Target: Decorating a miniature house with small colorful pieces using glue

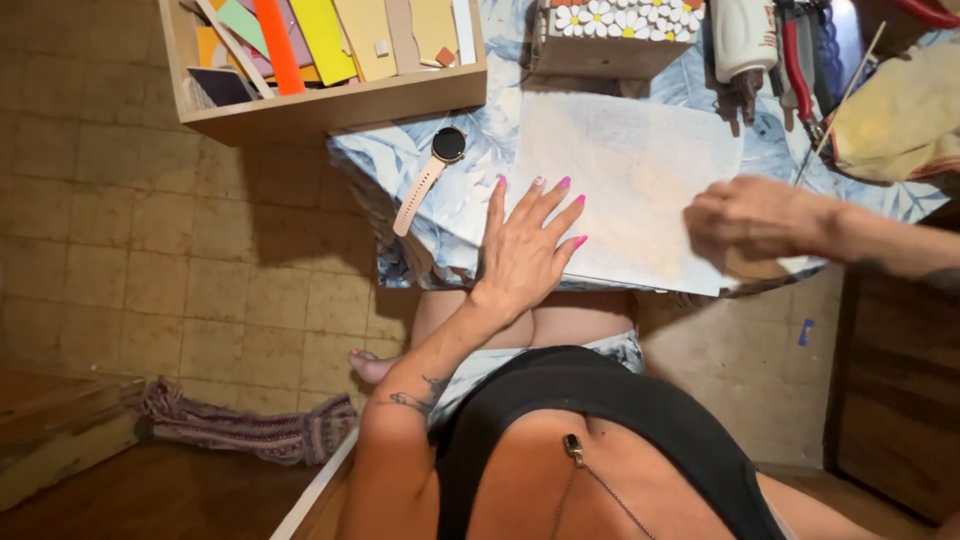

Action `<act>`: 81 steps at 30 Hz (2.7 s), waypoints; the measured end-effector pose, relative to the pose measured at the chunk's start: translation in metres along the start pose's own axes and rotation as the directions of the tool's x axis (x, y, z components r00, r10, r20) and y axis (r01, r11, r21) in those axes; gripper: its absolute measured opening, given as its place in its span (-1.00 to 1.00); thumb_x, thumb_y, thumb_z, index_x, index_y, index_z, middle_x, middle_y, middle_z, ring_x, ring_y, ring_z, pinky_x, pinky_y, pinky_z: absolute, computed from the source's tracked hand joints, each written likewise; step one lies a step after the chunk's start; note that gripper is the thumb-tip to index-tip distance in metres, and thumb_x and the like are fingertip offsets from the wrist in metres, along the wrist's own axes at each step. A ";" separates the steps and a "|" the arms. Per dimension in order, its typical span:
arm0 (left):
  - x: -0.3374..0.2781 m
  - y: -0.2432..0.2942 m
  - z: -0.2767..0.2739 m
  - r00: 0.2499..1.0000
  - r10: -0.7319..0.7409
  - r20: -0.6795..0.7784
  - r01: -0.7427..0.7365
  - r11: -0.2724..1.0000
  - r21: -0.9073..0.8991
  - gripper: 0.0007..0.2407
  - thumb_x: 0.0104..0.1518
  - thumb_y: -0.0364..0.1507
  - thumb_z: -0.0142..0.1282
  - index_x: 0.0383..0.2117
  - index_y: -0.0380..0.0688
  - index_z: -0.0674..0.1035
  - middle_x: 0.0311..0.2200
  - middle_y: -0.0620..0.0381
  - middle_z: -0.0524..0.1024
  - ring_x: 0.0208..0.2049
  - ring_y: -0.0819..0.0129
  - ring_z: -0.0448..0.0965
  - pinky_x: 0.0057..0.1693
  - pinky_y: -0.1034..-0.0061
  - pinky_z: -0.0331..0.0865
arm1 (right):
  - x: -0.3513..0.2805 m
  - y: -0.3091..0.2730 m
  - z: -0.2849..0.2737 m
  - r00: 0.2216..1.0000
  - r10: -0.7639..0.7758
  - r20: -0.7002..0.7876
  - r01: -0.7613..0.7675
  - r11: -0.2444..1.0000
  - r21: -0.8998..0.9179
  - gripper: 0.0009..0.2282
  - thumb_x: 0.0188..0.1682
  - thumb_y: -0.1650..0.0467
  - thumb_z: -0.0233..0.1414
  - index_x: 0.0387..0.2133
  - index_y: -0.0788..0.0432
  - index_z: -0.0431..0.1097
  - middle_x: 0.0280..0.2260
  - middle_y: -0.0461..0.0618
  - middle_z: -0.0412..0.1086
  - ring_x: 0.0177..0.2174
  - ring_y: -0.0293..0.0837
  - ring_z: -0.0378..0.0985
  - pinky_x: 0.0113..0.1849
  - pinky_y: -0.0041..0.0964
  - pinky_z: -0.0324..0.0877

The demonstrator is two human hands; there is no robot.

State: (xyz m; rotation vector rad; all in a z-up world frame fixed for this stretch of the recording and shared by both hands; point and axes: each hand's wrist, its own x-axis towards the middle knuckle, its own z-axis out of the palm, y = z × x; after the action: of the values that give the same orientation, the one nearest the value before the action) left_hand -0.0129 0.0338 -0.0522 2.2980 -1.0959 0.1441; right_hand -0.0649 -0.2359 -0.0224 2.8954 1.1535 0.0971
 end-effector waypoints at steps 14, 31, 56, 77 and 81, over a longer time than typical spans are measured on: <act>0.025 0.033 -0.007 0.958 -0.191 -0.212 0.009 0.761 -0.648 -0.76 -0.09 -0.45 0.07 -0.24 0.01 0.48 -0.35 0.19 0.50 -0.27 0.35 0.52 -0.17 0.60 0.40 | 0.055 -0.043 -0.014 0.858 0.507 -0.087 -0.241 0.545 0.803 -0.80 -0.06 0.34 -0.19 -0.64 0.13 0.22 -0.61 -0.08 0.14 -0.56 -0.10 0.29 -0.45 -0.32 0.22; 0.030 0.039 -0.025 0.949 -0.202 -0.243 -0.032 0.703 -0.711 -0.81 -0.05 -0.54 0.02 -0.28 -0.12 0.50 -0.37 0.02 0.51 -0.30 0.21 0.52 -0.19 0.50 0.41 | 0.068 -0.051 -0.033 0.835 0.532 -0.139 -0.188 0.515 0.837 -0.77 -0.02 0.41 -0.21 -0.67 0.20 0.16 -0.67 0.00 0.07 -0.63 -0.11 0.18 -0.47 -0.31 0.19; 0.031 0.043 -0.032 0.967 -0.200 -0.158 0.030 0.706 -0.708 -0.77 -0.06 -0.54 -0.01 -0.23 -0.20 0.46 -0.31 -0.09 0.47 -0.27 0.11 0.49 -0.22 0.49 0.43 | 0.073 -0.057 -0.050 0.752 0.588 -0.298 -0.180 0.618 0.765 -0.85 -0.10 0.44 -0.07 -0.62 0.23 0.31 -0.72 -0.03 0.11 -0.71 -0.20 0.16 -0.59 -0.42 0.13; 0.046 0.031 -0.029 0.951 -0.129 0.283 0.299 0.135 -0.945 -0.92 -0.07 -0.53 0.11 -0.48 -0.30 0.54 -0.55 -0.03 0.50 -0.49 0.47 0.48 -0.37 0.59 0.47 | 0.058 -0.043 -0.055 0.721 0.054 -0.691 -0.036 0.999 0.040 -0.88 -0.19 0.48 -0.06 -0.46 0.25 0.42 -0.61 0.04 0.18 -0.69 -0.12 0.14 -0.59 -0.32 0.18; 0.045 0.032 -0.037 0.980 -0.189 0.057 0.142 0.473 -0.870 -0.92 -0.08 -0.47 0.12 -0.49 -0.17 0.56 -0.53 0.02 0.52 -0.45 0.38 0.54 -0.41 0.67 0.43 | 0.021 0.020 -0.006 0.711 0.216 -0.669 -0.278 0.960 0.015 -0.75 -0.21 0.34 -0.07 -0.46 0.34 0.38 -0.60 0.09 0.18 -0.63 -0.01 0.21 -0.52 -0.21 0.22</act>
State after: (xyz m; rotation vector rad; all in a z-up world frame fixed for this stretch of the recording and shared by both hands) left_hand -0.0018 0.0078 0.0085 1.4053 -0.6461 -0.3767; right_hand -0.0369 -0.2360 -0.0146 2.9767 0.7319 1.2523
